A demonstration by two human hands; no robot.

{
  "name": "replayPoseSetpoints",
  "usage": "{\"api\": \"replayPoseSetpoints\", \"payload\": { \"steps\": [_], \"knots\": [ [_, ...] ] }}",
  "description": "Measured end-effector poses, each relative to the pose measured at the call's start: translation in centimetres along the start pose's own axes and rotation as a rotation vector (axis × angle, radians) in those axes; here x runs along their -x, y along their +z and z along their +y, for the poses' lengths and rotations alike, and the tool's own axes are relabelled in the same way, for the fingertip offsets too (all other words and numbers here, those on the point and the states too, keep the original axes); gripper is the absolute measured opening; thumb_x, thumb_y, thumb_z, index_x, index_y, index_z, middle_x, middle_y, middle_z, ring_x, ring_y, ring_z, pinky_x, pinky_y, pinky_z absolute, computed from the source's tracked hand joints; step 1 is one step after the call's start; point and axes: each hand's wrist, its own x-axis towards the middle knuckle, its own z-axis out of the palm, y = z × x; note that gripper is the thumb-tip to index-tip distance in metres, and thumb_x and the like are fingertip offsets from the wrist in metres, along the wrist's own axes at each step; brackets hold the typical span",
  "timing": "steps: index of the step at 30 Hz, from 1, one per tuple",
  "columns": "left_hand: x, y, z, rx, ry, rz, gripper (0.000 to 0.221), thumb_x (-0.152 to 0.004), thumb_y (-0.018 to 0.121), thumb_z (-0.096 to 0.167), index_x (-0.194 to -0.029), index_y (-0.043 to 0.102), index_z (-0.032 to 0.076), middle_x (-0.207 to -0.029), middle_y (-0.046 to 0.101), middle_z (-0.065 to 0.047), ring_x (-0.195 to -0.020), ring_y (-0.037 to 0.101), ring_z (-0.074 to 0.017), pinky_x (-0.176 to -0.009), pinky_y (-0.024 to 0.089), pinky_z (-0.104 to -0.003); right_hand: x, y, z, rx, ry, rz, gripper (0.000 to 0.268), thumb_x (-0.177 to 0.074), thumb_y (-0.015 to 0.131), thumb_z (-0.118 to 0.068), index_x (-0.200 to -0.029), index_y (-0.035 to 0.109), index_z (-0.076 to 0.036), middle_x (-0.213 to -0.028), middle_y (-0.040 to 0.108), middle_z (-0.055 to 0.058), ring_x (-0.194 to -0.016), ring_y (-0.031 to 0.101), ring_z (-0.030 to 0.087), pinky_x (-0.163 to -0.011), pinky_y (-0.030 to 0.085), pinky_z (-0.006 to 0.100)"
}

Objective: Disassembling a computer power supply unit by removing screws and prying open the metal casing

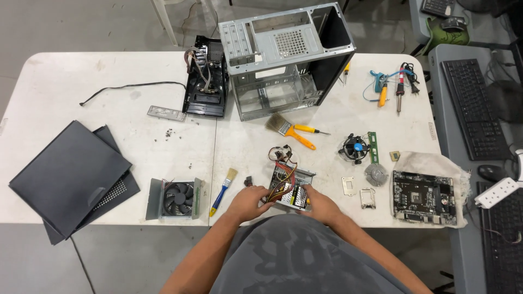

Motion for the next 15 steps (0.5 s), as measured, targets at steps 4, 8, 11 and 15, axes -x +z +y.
{"api": "replayPoseSetpoints", "payload": {
  "steps": [4,8,11,15],
  "knots": [
    [0.0,0.7,-0.9,-0.025,0.027,0.053,0.028,-0.086,0.054,0.033,-0.101,0.059,0.009,-0.096,0.061,-0.010,-0.095,0.058,-0.0286,-0.082,0.046,-0.042,-0.2,0.0,0.1,-0.032,0.005,0.010,0.075,-0.074,0.066,-0.037,-0.133,0.026,-0.016,-0.125,0.051,0.014,-0.112,0.052,0.035,-0.093,0.045,0.046],
    [-0.4,2.0,-1.6,-0.161,0.024,0.119,0.031,-0.083,0.054,0.041,-0.100,0.060,0.015,-0.099,0.058,-0.004,-0.095,0.056,-0.0259,-0.079,0.048,-0.038,0.2,-0.1,-0.3,-0.076,-0.026,0.023,0.072,-0.074,0.067,-0.036,-0.131,0.028,-0.014,-0.125,0.050,0.017,-0.112,0.052,0.038,-0.094,0.044,0.048],
    [-0.8,3.5,-1.7,-0.139,-0.059,0.156,0.044,-0.074,0.060,0.050,-0.102,0.061,0.016,-0.104,0.053,-0.006,-0.098,0.053,-0.0291,-0.081,0.048,-0.041,-0.2,0.4,0.0,-0.066,-0.030,0.033,0.071,-0.075,0.066,-0.036,-0.131,0.027,-0.014,-0.126,0.049,0.018,-0.111,0.052,0.038,-0.093,0.044,0.049],
    [-3.4,5.8,-1.5,-0.091,-0.186,0.132,0.045,-0.073,0.059,0.053,-0.095,0.062,0.014,-0.105,0.050,-0.007,-0.099,0.052,-0.0310,-0.080,0.049,-0.041,-0.5,0.8,0.5,-0.053,-0.038,0.055,0.073,-0.073,0.068,-0.036,-0.130,0.029,-0.015,-0.125,0.049,0.016,-0.110,0.053,0.037,-0.093,0.046,0.047]
  ]
}}
